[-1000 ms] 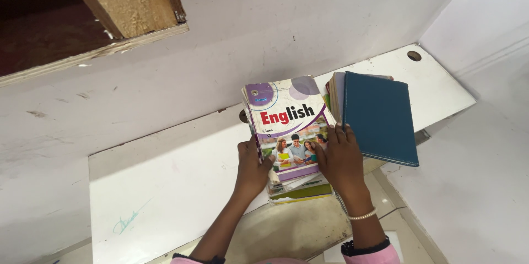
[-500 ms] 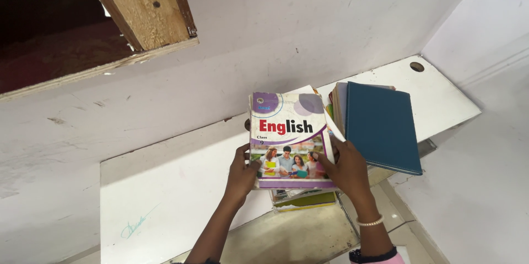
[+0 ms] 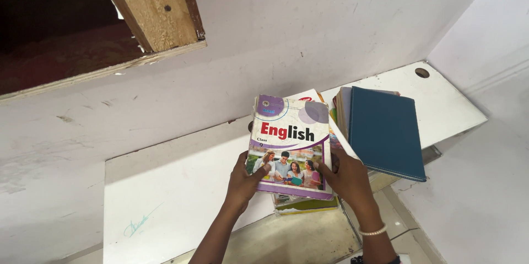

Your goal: The person picks up books and notebooks from a table and places them onto a wooden shelf. They handle several textbooks and a question bank one at a time, arranging them in a neat stack on the shelf.

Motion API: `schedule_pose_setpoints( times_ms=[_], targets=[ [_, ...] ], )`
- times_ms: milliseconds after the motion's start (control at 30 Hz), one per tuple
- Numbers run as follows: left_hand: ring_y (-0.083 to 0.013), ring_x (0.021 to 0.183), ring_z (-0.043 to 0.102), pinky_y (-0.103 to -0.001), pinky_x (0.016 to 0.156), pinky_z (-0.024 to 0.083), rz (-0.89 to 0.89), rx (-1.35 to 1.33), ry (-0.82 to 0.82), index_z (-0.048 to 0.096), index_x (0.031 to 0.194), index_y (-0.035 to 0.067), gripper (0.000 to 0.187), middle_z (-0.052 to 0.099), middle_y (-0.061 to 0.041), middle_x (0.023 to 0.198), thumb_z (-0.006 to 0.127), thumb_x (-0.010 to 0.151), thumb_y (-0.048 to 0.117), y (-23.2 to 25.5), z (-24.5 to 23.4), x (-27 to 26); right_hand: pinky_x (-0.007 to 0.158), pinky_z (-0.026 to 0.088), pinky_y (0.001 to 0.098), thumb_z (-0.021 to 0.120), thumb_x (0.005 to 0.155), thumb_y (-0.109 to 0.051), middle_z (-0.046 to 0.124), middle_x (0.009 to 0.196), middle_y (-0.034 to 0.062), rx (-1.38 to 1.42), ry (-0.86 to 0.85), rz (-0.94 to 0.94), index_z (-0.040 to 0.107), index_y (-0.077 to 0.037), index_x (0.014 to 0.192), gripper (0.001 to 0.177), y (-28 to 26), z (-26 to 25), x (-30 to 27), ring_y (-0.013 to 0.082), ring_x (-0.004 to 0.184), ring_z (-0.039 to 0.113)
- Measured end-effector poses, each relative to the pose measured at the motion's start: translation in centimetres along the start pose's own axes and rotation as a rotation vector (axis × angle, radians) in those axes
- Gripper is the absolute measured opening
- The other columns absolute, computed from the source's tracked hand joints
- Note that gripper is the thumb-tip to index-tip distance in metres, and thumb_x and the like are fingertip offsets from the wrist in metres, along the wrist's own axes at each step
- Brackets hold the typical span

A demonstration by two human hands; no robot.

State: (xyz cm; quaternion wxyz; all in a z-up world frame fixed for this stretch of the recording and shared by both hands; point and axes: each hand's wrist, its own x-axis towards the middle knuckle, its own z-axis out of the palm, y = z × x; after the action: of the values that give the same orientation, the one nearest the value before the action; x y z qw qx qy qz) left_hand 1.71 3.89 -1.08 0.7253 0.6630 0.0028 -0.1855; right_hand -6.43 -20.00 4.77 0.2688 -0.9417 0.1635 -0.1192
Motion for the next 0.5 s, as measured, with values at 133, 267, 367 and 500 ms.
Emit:
schedule_pose_setpoints(
  times_ms=[133, 267, 367, 500],
  targets=[
    [-0.0207, 0.101, 0.074, -0.033, 0.086, 0.059, 0.019, 0.043, 0.058, 0.049, 0.140, 0.001, 0.066, 0.073, -0.016, 0.120, 0.076, 0.083, 0.016, 0.0, 0.5, -0.6, 0.057, 0.053, 0.0351, 0.080, 0.079, -0.029, 0.066, 0.064, 0.0060, 0.094, -0.064, 0.017, 0.064, -0.014, 0.135, 0.061, -0.1, -0.8, -0.7, 0.0191, 0.056, 0.064],
    [-0.0190, 0.100, 0.074, -0.032, 0.085, 0.059, 0.018, 0.115, 0.114, 0.049, 0.139, 0.002, 0.064, 0.075, -0.014, 0.116, 0.077, 0.084, 0.019, 0.5, 0.8, -1.5, 0.064, 0.054, 0.0345, 0.082, 0.076, -0.029, 0.067, 0.081, 0.0097, 0.100, 0.044, -0.075, 0.063, -0.009, 0.133, 0.063, 0.0, -0.3, -1.4, 0.0201, 0.070, 0.064],
    [-0.0203, 0.094, 0.077, -0.032, 0.082, 0.060, 0.009, 0.212, 0.134, 0.050, 0.139, 0.003, 0.064, 0.077, -0.015, 0.111, 0.076, 0.084, 0.024, 0.8, 0.9, -2.1, 0.072, 0.055, 0.0363, 0.083, 0.079, -0.031, 0.067, 0.094, 0.0142, -0.001, 0.048, 0.037, 0.060, -0.007, 0.137, 0.066, 0.2, 1.1, -1.9, 0.0248, 0.081, 0.067],
    [-0.0204, 0.091, 0.078, -0.032, 0.081, 0.060, -0.003, 0.278, 0.116, 0.050, 0.140, 0.004, 0.068, 0.078, -0.016, 0.108, 0.076, 0.083, 0.030, 1.3, 0.6, -2.3, 0.083, 0.056, 0.0386, 0.082, 0.079, -0.027, 0.068, 0.114, 0.0193, 0.263, 0.219, -0.224, 0.058, 0.001, 0.136, 0.068, 0.3, 2.1, -2.4, 0.0287, 0.102, 0.070]
  ],
)
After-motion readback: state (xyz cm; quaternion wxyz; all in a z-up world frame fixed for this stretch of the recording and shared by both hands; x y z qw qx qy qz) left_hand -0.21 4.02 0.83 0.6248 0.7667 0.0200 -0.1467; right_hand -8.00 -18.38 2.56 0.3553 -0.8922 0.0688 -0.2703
